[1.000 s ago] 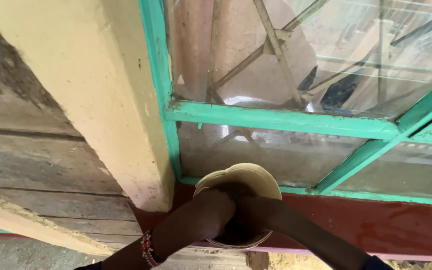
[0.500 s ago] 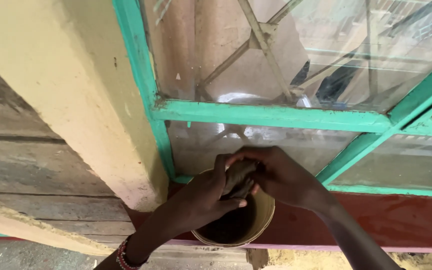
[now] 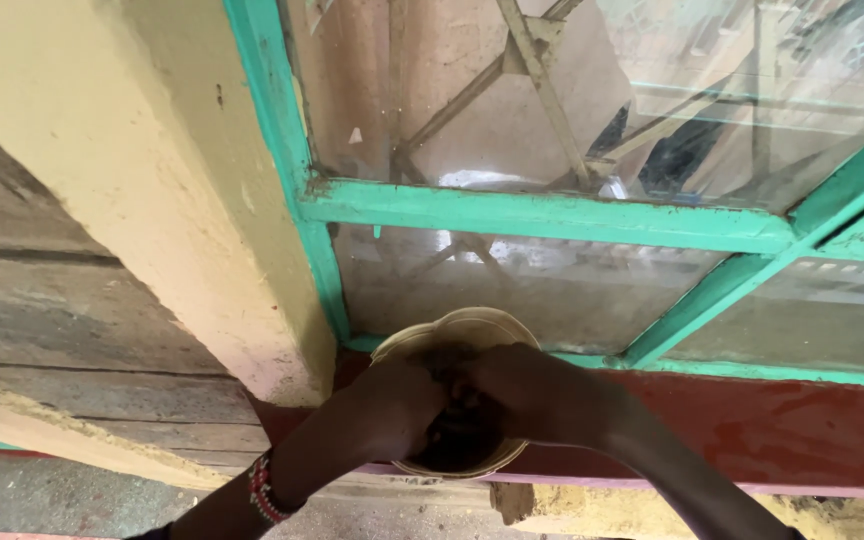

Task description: Cleaning a window frame and glass with a wet cloth.

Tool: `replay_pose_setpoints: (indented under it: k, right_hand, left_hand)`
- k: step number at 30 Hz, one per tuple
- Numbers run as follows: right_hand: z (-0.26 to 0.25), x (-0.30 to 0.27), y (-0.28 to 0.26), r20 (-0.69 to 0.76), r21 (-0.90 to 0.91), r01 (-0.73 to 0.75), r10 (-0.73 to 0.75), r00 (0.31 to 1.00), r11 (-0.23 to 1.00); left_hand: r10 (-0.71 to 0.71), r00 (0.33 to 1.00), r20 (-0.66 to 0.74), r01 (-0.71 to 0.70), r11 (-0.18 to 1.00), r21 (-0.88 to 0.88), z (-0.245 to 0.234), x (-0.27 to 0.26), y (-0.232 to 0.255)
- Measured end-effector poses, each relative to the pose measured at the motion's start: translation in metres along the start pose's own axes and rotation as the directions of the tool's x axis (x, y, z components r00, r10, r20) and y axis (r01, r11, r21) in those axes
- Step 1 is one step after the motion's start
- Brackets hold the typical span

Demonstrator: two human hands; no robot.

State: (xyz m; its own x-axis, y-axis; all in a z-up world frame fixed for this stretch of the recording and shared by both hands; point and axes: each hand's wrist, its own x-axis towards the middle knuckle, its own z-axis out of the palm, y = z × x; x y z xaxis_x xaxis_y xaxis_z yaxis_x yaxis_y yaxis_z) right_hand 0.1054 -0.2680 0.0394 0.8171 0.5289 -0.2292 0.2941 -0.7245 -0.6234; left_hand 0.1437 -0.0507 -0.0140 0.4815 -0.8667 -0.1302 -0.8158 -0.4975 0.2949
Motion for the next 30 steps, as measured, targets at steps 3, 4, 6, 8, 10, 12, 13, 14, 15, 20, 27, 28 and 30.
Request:
replay_pose_setpoints:
  k: [3,4,6,8,10,12,13,14,15,20,27,28,30]
  right_hand:
    - [0.003,0.005,0.008,0.087,-0.092,-0.013,0.021,0.996,0.996]
    - [0.002,0.005,0.009,0.086,-0.093,-0.013,0.021,0.996,0.996]
    - [0.002,0.005,0.01,0.137,-0.119,0.075,-0.059,0.989,0.99]
    - [0.002,0.006,0.01,0.163,-0.127,0.123,-0.101,0.981,0.984]
    - [0.0,0.007,0.01,0.189,-0.137,0.166,-0.139,0.972,0.977]
    - [-0.002,0.009,0.008,0.237,-0.155,0.256,-0.216,0.947,0.954]
    - [-0.006,0.012,0.007,0.236,-0.159,0.258,-0.217,0.947,0.953]
    - [-0.009,0.016,0.006,0.263,-0.17,0.305,-0.256,0.93,0.937]
    - [-0.011,0.02,0.004,0.294,-0.177,0.356,-0.296,0.909,0.918]
    - [-0.047,0.002,-0.027,0.22,-0.094,0.187,-0.162,0.962,0.978]
    - [-0.076,-0.026,-0.067,-0.202,0.237,0.148,-0.1,0.974,0.96]
    - [-0.077,-0.027,-0.07,-0.206,0.237,0.148,-0.099,0.974,0.96]
    - [-0.078,-0.029,-0.074,-0.287,0.214,0.075,-0.01,0.958,0.974]
  left_hand:
    - [0.036,0.995,-0.091,-0.039,0.999,-0.034,0.019,0.007,-0.013]
    - [0.036,0.995,-0.092,-0.04,0.999,-0.033,0.019,0.007,-0.014]
    - [0.007,0.996,-0.088,-0.012,0.998,-0.06,0.021,0.007,-0.014]
    - [0.022,0.995,-0.097,-0.029,0.997,-0.075,0.027,0.005,-0.018]
    - [0.041,0.993,-0.11,-0.051,0.995,-0.091,0.025,0.004,-0.016]
    - [-0.064,0.996,0.058,0.068,0.994,-0.081,0.012,0.002,-0.01]
    - [-0.065,0.996,0.054,0.069,0.994,-0.078,-0.004,0.0,-0.001]
    - [0.028,0.995,-0.1,-0.048,0.979,-0.198,-0.02,-0.001,0.007]
    - [0.097,0.961,-0.26,-0.175,0.939,-0.297,-0.035,-0.005,0.015]
    - [0.101,0.938,-0.332,-0.233,0.893,-0.386,-0.057,-0.013,0.021]
    - [-0.067,0.971,-0.232,-0.052,0.881,-0.471,-0.066,-0.009,0.028]
    - [-0.064,0.971,-0.23,-0.053,0.881,-0.469,-0.064,-0.01,0.027]
    - [0.057,0.913,-0.403,-0.254,0.854,-0.455,-0.061,-0.012,0.026]
